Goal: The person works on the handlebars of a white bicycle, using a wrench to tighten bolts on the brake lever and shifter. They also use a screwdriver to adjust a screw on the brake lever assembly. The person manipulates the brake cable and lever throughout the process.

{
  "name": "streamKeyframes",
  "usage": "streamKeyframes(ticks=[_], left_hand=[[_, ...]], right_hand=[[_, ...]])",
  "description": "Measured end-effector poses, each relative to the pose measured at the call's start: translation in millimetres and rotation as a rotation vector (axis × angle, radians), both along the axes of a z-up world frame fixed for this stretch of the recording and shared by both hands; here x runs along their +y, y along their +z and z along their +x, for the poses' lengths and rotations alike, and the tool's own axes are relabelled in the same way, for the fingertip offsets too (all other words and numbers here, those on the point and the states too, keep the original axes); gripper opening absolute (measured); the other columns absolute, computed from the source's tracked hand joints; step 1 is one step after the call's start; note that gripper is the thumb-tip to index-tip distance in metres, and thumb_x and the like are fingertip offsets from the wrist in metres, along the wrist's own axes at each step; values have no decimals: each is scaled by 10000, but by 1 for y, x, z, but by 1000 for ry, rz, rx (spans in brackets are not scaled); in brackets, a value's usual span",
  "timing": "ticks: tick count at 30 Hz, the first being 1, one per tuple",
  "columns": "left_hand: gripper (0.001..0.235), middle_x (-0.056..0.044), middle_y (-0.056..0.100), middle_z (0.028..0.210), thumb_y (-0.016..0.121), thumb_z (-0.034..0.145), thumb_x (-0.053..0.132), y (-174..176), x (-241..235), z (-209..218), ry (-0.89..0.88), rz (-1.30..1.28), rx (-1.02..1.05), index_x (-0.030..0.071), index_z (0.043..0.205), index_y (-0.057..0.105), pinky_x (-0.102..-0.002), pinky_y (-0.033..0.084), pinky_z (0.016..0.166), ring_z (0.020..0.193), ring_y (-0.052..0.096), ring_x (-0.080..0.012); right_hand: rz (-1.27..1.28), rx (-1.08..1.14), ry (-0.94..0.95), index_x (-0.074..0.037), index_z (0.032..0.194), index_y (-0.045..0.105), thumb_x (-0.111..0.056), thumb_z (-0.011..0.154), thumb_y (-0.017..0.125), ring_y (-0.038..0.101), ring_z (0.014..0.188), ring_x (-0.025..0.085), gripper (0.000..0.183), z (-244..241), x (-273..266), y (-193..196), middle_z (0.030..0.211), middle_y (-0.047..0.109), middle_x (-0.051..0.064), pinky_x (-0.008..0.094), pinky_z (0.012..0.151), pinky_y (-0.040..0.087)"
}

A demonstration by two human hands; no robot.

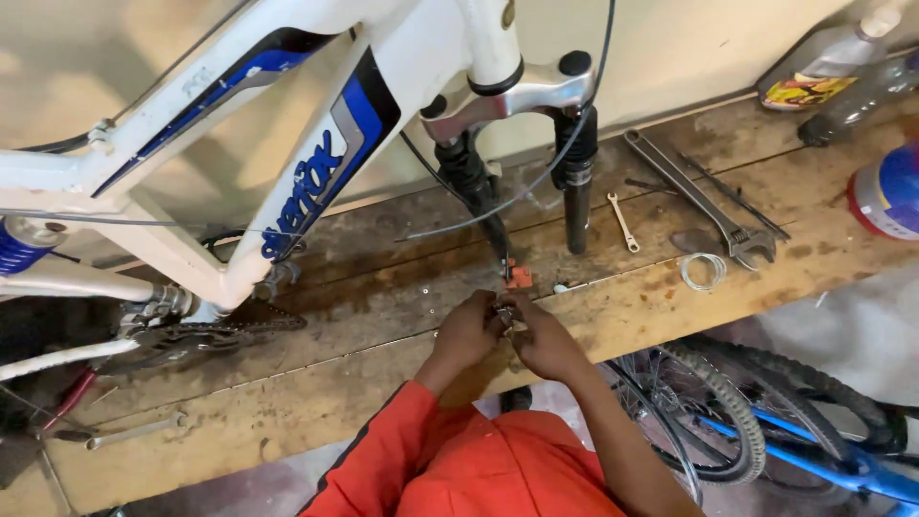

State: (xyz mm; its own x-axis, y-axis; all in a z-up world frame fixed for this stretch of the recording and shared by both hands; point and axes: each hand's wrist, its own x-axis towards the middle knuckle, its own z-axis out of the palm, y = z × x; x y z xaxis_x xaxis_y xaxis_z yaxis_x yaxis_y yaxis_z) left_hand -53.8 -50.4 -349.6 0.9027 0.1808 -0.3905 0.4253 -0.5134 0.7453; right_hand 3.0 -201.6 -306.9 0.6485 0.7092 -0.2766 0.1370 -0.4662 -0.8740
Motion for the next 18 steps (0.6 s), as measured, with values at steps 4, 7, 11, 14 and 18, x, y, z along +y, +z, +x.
streamKeyframes(ticks=[4, 7, 11, 14, 18], left_hand=[[479, -243, 585, 1207, 596, 914, 283, -14, -14, 6, 77, 132, 16, 20, 1308, 530, -568, 534, 861, 1100, 617, -462], [429, -196, 553, 1145, 616, 884, 310, -15, -20, 4, 173, 131, 19, 37, 1211, 572, -563, 550, 837, 1023, 641, -471], [396, -156, 542, 1118, 625, 878, 291, -22, -19, 3, 203, 119, -3, 67, 1201, 585, -532, 558, 830, 1029, 651, -432], [362, -137, 548, 1086, 600, 890, 269, -21, -22, 0, 211, 100, -23, 80, 1199, 604, -514, 562, 812, 1014, 657, -416], [345, -158, 587, 1066, 640, 880, 248, -15, -25, -10, 295, 67, -73, 71, 1176, 628, -512, 551, 840, 1048, 650, -414]], right_hand=[[81, -11, -70, 43, 1333, 527, 108, 818, 515, 533, 1250, 479, 519, 14, -23, -6, 1311, 567, 317, 572, 991, 480], [-38, -44, -61, -22, 1235, 624, 13, 842, 548, 621, 1165, 416, 402, 27, -42, -17, 1188, 670, 241, 486, 891, 553], [-62, -63, -60, -75, 1136, 691, -62, 857, 562, 718, 935, 345, 307, 33, -49, -22, 935, 746, 195, 435, 769, 567], [-56, -86, -7, -71, 1114, 696, -97, 873, 594, 721, 907, 360, 263, 31, -43, -20, 900, 746, 202, 455, 765, 560], [54, -118, 81, -52, 1038, 711, -74, 858, 639, 731, 775, 345, 195, 20, -28, 11, 796, 729, 195, 434, 715, 559]])
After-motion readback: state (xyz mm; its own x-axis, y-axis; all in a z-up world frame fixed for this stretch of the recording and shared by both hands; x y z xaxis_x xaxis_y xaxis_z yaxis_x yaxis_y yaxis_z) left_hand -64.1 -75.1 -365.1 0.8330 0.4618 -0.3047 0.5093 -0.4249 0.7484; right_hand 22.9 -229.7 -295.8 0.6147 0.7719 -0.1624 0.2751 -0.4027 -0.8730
